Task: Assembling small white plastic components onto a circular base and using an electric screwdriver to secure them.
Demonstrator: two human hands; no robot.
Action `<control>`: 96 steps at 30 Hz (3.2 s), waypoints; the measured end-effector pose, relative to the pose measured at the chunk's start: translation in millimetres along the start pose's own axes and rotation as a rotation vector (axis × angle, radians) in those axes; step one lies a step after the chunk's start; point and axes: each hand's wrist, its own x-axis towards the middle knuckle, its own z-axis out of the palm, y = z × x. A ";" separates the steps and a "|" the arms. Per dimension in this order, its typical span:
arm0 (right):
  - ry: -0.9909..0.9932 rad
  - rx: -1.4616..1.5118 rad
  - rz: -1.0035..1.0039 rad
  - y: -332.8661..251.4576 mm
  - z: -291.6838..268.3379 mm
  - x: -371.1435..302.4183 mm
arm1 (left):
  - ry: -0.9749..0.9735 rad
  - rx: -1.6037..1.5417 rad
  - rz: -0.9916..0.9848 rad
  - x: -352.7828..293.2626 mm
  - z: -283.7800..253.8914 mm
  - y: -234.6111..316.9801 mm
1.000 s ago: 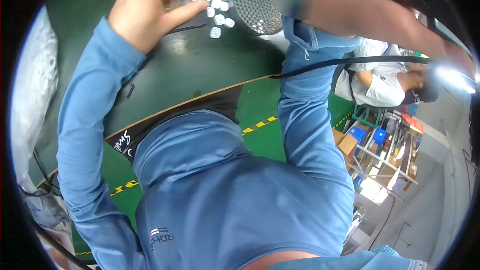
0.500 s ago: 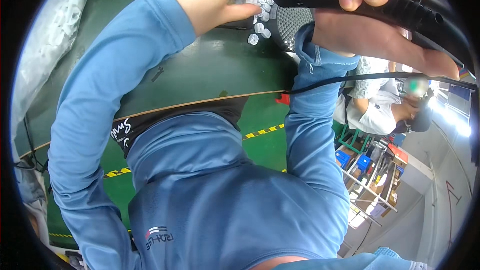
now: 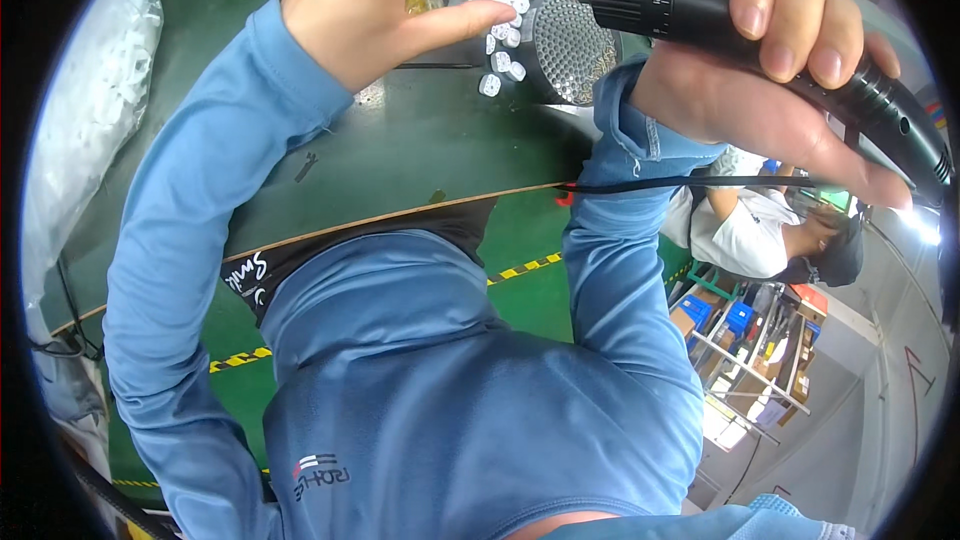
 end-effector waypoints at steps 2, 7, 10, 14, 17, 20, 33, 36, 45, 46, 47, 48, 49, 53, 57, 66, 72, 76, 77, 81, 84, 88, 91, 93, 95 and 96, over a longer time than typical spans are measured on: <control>0.013 -0.004 -0.001 -1.0 -3.0 -1.8 | 0.016 0.047 0.040 -0.6 1.5 -1.6; 0.036 -0.010 0.005 3.8 -9.7 -4.3 | 0.053 0.023 0.141 -5.4 7.2 -8.3; 0.047 -0.010 0.007 -1.4 -9.8 -5.7 | 0.070 0.021 0.161 -4.5 9.0 -9.0; 0.062 -0.011 0.010 2.2 -7.2 -5.6 | 0.056 0.019 0.157 -5.3 8.6 -9.2; 0.071 -0.007 0.010 5.0 -6.1 -3.9 | 0.070 0.017 0.115 -4.2 7.8 -6.4; 0.084 -0.007 0.010 6.0 -17.3 -6.6 | 0.076 0.000 0.035 -3.3 8.6 -2.5; 0.119 0.001 0.030 7.4 -20.6 -2.0 | -0.195 0.374 -0.064 -22.4 -12.4 7.6; 0.127 0.011 0.036 12.6 -17.6 -3.2 | -0.244 0.437 -0.107 -8.0 -12.9 24.8; 0.152 0.015 0.047 9.1 -14.3 -1.5 | -0.771 0.793 -0.652 35.5 -7.5 59.7; 0.155 0.017 0.047 12.9 -13.1 -2.4 | -0.775 0.799 -0.644 35.8 -7.8 60.1; 0.158 0.018 0.048 12.6 -13.2 -2.6 | -0.778 0.804 -0.636 36.0 -8.0 60.4; 0.163 0.017 0.049 11.6 -14.6 -3.0 | -0.778 0.802 -0.637 36.1 -7.7 60.3; 0.167 0.016 0.049 8.9 -16.8 -3.7 | -0.774 0.789 -0.658 36.2 -7.4 60.2; 0.182 0.017 0.052 13.5 -19.5 -4.8 | -0.769 0.778 -0.678 33.6 -7.9 58.8; 0.191 0.022 0.057 16.2 -12.4 -4.0 | -0.772 0.795 -0.673 33.5 -7.9 58.8; 0.211 0.018 0.052 27.2 -20.2 0.3 | -0.744 0.786 -0.688 36.4 -8.3 60.5; 0.270 -0.048 -0.014 11.7 -16.2 -6.1 | -0.774 0.735 -0.624 34.9 2.9 52.5; 0.365 0.299 -0.073 26.9 0.8 -3.9 | -0.781 0.866 -0.522 22.9 -8.8 56.2; 0.548 0.665 0.032 18.0 8.6 7.8 | -0.778 0.877 -0.557 23.1 -11.1 58.9; 0.317 0.023 -0.170 -3.1 -9.7 -7.8 | -0.870 0.806 -0.638 29.5 -1.8 58.0; 0.155 -0.518 -0.375 -29.1 -45.1 -13.5 | -0.516 0.427 -0.952 35.7 0.6 66.4; 0.556 -0.552 -0.332 -22.8 -55.4 -19.2 | -0.187 0.170 -1.054 38.1 -5.3 71.1; 0.615 -0.438 -0.260 -9.2 -58.2 -20.2 | -0.110 0.202 -1.131 42.9 -3.8 76.3; 0.490 -0.157 -0.235 -8.4 -53.4 -20.6 | -0.100 0.208 -1.211 43.9 -8.7 78.1; 0.500 0.053 -0.257 -6.7 -43.1 -20.8 | -0.042 0.241 -1.227 45.0 -6.4 76.8; 0.522 0.088 -0.275 -4.9 -36.1 -18.9 | -0.053 0.231 -1.272 47.2 -7.7 75.8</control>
